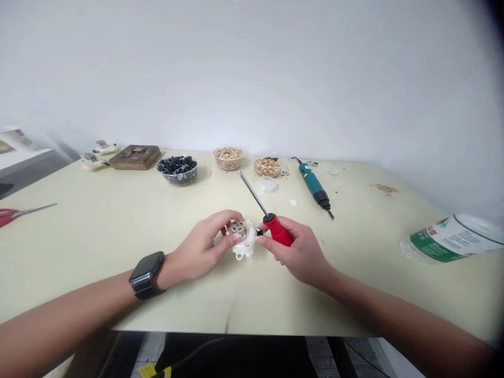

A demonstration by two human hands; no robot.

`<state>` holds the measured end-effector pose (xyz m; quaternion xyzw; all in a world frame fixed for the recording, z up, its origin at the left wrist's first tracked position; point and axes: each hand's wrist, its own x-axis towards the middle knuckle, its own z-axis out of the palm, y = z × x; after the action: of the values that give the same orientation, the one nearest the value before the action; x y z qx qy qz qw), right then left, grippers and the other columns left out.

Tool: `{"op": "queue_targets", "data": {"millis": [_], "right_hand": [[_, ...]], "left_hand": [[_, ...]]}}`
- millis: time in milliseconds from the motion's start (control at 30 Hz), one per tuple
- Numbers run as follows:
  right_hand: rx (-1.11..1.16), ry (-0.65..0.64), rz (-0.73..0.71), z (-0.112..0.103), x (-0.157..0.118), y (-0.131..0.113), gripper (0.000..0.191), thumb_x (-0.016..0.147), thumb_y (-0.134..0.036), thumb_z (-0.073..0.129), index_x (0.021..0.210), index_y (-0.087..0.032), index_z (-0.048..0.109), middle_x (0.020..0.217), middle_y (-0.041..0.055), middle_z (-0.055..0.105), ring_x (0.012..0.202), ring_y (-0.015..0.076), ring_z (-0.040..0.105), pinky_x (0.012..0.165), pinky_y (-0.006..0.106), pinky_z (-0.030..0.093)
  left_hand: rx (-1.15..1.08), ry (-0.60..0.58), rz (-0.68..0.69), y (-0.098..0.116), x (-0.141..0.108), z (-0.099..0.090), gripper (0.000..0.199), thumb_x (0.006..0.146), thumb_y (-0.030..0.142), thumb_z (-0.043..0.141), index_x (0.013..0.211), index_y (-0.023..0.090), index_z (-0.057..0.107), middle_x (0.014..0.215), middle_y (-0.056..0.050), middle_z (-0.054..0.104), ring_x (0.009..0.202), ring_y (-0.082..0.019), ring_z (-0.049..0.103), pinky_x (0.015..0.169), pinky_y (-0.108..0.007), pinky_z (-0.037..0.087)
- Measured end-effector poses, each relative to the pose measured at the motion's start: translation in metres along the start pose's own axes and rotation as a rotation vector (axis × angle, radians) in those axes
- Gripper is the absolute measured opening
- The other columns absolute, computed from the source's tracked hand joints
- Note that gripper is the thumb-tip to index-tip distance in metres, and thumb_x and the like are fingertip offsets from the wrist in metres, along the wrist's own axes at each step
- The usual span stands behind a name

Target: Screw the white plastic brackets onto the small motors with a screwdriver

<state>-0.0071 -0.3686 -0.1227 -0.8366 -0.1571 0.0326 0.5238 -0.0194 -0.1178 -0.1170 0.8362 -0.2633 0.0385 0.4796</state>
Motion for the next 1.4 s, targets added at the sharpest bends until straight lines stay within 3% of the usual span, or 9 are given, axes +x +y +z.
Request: {"op": "queue_targets", "data": {"millis": [467, 967, 1400], "right_hand": [[0.085, -0.053, 0.073, -0.004, 0.003, -0.004, 0.034, 0.09, -0.047, 0.076, 0.108, -0.017, 0.073, 0.071, -0.0001, 0.062, 0.053, 0.01, 0.053, 0.049, 0.024, 0.046], [-0.005, -0.133, -0.007, -0.015, 0.001, -0.009, 0.028, 0.094, -0.04, 0.07, 0.11, -0.017, 0.075, 0.071, -0.0005, 0.062, 0.055, 0.0088, 0.053, 0.053, 0.023, 0.046], [0.236, -0.351, 0.198, -0.025, 0.006, -0.018, 0.031, 0.093, -0.037, 0.073, 0.114, -0.014, 0.071, 0.056, -0.0044, 0.054, 0.048, 0.0078, 0.049, 0.047, 0.019, 0.044]], "left_hand": [[-0.064, -0.004, -0.003, 0.001, 0.005, 0.0, 0.031, 0.106, 0.048, 0.056, 0.123, 0.022, 0.063, 0.106, -0.004, 0.069, 0.094, -0.019, 0.061, 0.082, -0.031, 0.045], [-0.292, -0.092, -0.031, -0.006, 0.007, -0.005, 0.028, 0.105, 0.043, 0.062, 0.122, 0.021, 0.064, 0.114, -0.006, 0.067, 0.1, -0.018, 0.062, 0.087, -0.031, 0.049], [-0.653, -0.242, -0.183, -0.014, 0.01, -0.006, 0.035, 0.101, 0.045, 0.068, 0.12, 0.017, 0.063, 0.111, -0.008, 0.065, 0.09, -0.015, 0.057, 0.078, -0.026, 0.044]]}}
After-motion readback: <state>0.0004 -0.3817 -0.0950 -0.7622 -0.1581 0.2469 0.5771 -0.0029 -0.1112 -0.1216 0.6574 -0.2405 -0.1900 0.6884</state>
